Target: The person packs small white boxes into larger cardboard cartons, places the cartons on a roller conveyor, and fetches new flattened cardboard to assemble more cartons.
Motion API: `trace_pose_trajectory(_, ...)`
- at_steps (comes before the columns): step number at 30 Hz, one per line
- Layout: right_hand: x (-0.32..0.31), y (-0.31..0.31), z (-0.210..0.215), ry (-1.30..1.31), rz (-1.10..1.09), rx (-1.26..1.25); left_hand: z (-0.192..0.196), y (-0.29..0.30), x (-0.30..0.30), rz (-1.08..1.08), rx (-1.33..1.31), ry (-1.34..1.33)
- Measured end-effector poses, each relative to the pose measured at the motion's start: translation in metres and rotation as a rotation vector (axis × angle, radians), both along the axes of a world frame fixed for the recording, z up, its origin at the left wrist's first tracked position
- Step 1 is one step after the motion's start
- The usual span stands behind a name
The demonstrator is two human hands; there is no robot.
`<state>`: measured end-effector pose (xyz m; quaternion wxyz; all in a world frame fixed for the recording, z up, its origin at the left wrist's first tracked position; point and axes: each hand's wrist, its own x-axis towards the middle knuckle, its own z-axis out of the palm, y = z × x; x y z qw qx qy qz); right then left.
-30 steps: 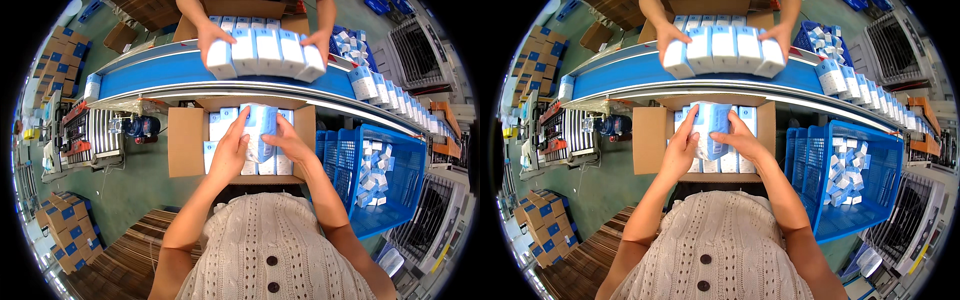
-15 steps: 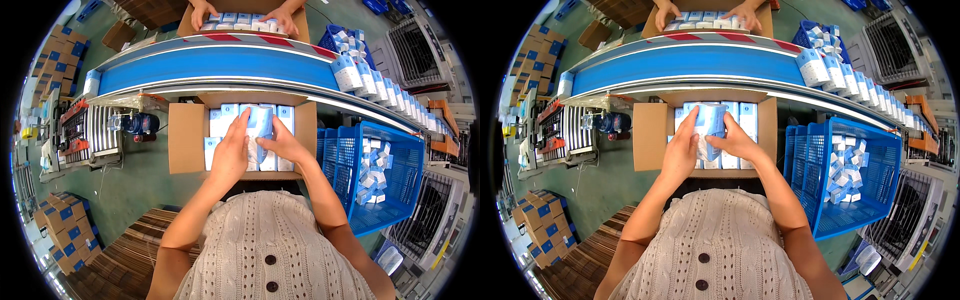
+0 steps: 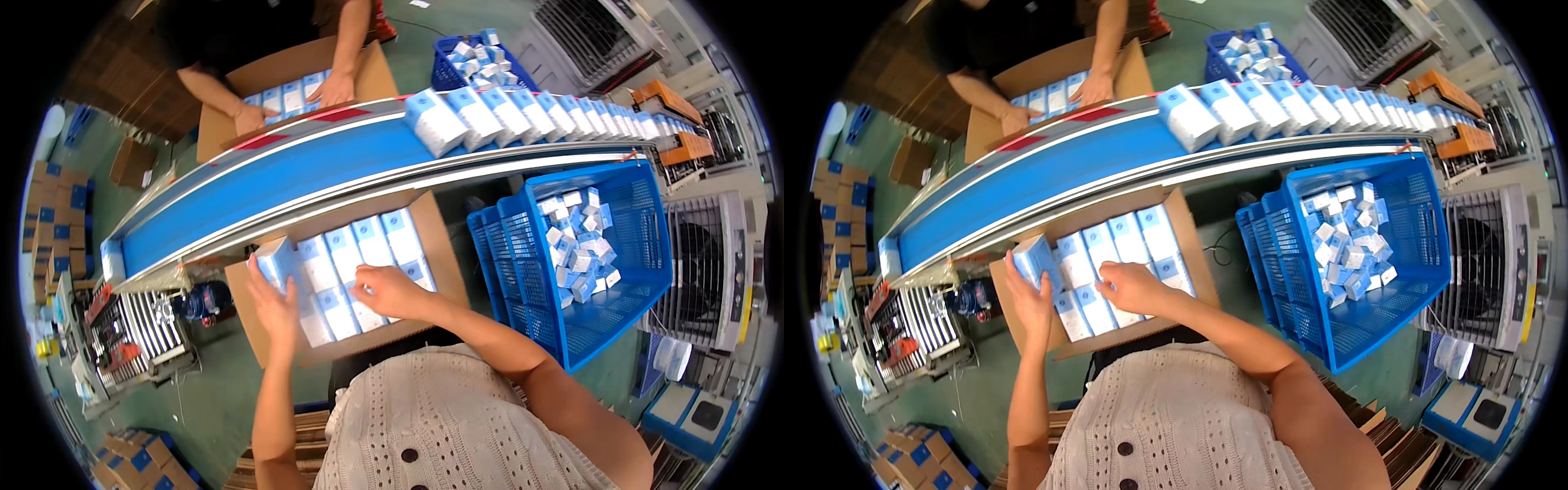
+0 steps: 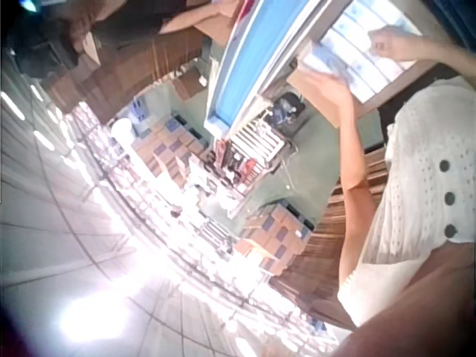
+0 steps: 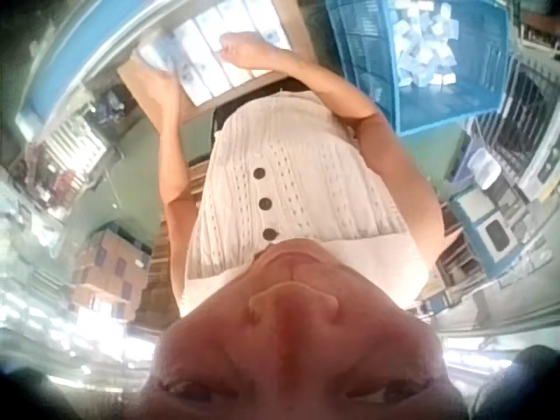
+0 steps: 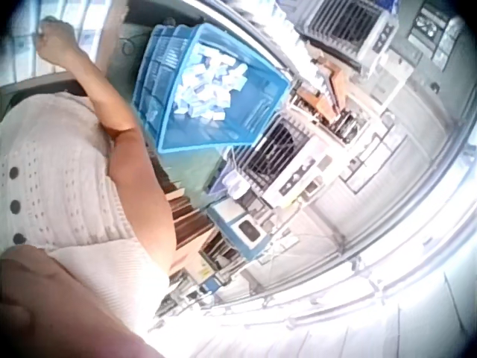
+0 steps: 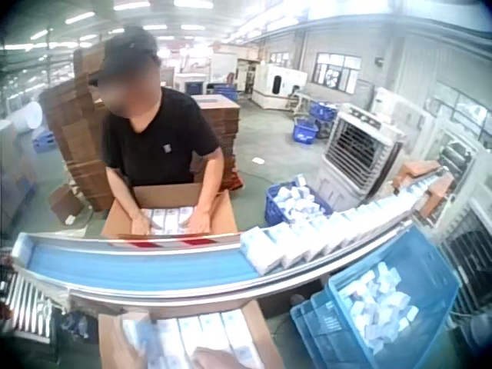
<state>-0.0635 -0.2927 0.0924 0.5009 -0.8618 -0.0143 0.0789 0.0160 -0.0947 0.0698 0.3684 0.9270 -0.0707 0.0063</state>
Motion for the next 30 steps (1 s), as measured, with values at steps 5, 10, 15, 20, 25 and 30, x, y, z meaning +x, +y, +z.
trace_pose_trajectory(5,-0.029,-0.064,0.007,-0.316,-0.391,-0.282,-0.044,0.001,-0.001,-0.557,0.694,-0.184)
trace_pose_trajectory(10,-0.063,-0.105,-0.001,-0.275,-0.53,-0.477,-0.028,-0.013,-0.003,-0.066,0.345,0.185)
trace_pose_trajectory(15,-0.077,-0.098,-0.017,-0.024,-0.457,-0.304,-0.054,-0.02,-0.01,0.145,0.38,0.154)
trace_pose_trajectory(20,-0.065,-0.094,-0.022,-0.107,-0.374,-0.429,-0.074,-0.039,0.002,-0.106,0.703,-0.017)
trace_pose_trajectory(25,-0.058,-0.099,-0.034,-0.124,-0.357,-0.47,-0.051,-0.028,-0.047,-0.616,0.682,0.095)
trace_pose_trajectory(30,-0.03,-0.065,-0.052,-0.002,-0.018,-0.384,-0.032,-0.033,-0.009,-0.613,0.29,0.381)
